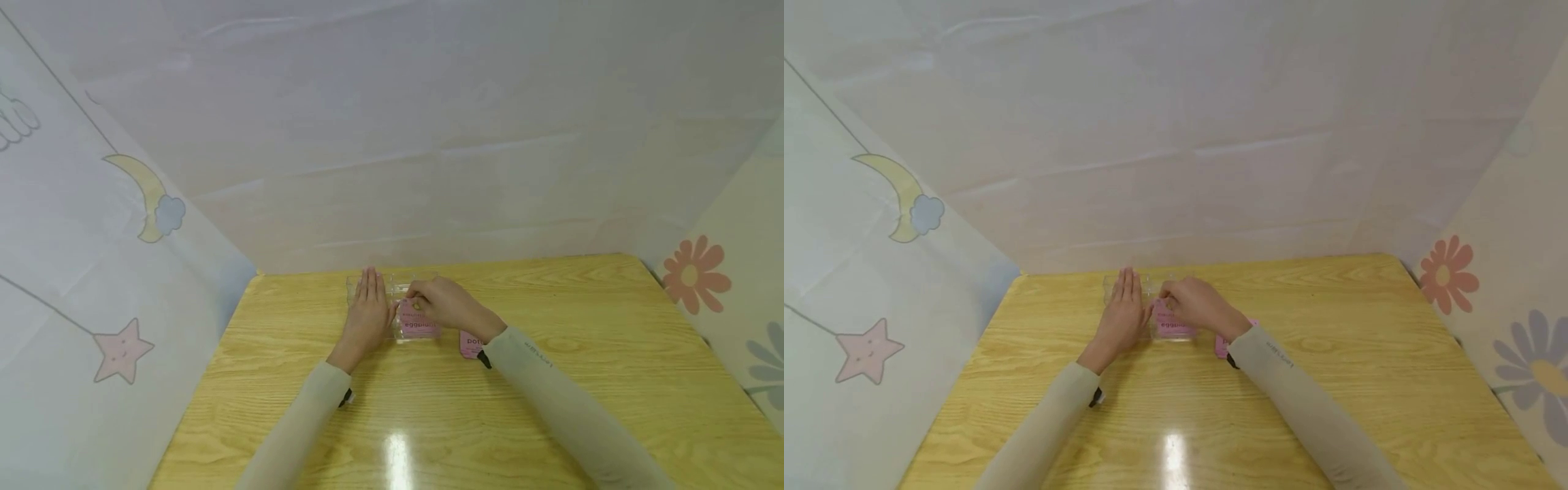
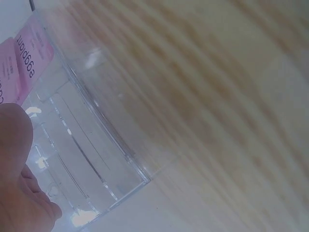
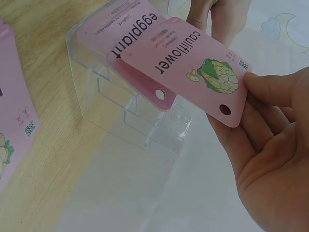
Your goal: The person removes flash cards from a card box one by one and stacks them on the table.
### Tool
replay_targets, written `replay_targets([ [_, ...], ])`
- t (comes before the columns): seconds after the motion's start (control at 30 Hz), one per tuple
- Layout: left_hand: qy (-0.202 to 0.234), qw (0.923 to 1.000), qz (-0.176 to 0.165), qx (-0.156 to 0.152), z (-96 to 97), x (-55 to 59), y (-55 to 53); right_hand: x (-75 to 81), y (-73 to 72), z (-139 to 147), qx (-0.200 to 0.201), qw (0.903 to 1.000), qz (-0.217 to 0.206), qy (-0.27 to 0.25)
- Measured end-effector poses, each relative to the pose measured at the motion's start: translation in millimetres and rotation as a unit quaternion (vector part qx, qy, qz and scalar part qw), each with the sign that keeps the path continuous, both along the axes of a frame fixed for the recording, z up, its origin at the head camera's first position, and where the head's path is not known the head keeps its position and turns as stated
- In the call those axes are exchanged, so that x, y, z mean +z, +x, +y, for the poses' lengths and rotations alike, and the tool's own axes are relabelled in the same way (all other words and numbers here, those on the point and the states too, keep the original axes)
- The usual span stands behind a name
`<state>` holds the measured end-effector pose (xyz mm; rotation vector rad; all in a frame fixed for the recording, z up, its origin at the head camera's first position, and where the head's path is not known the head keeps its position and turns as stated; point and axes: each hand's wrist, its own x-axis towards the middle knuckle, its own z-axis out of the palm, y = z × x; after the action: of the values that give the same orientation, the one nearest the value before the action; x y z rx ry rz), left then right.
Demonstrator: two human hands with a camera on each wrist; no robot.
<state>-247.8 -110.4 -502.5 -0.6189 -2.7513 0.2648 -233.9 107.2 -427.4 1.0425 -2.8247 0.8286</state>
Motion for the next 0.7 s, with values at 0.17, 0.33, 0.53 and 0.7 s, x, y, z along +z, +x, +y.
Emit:
replay_targets([
  [0.17,0.006,1.0,-0.002,0.003,0.9,0.1,0.2,0.2,1.1,3,0.004,0.9999,-0.004,-0.011],
  [0.33,0.018,0.9998,-0.007,0.003,1.4,-0.4,0.3,0.2,1.4,7,-0.005,0.9987,-0.039,-0.032],
  [0.53,0.027,0.9996,0.001,-0.002,1.1,-0.6,0.0,3.3,1.7,15,-0.021,0.9966,-0.063,-0.048],
  [0.7,0.028,0.9996,-0.007,0.0,1.0,0.7,-0.5,4.8,2.4,21,-0.024,0.9961,-0.067,-0.053],
])
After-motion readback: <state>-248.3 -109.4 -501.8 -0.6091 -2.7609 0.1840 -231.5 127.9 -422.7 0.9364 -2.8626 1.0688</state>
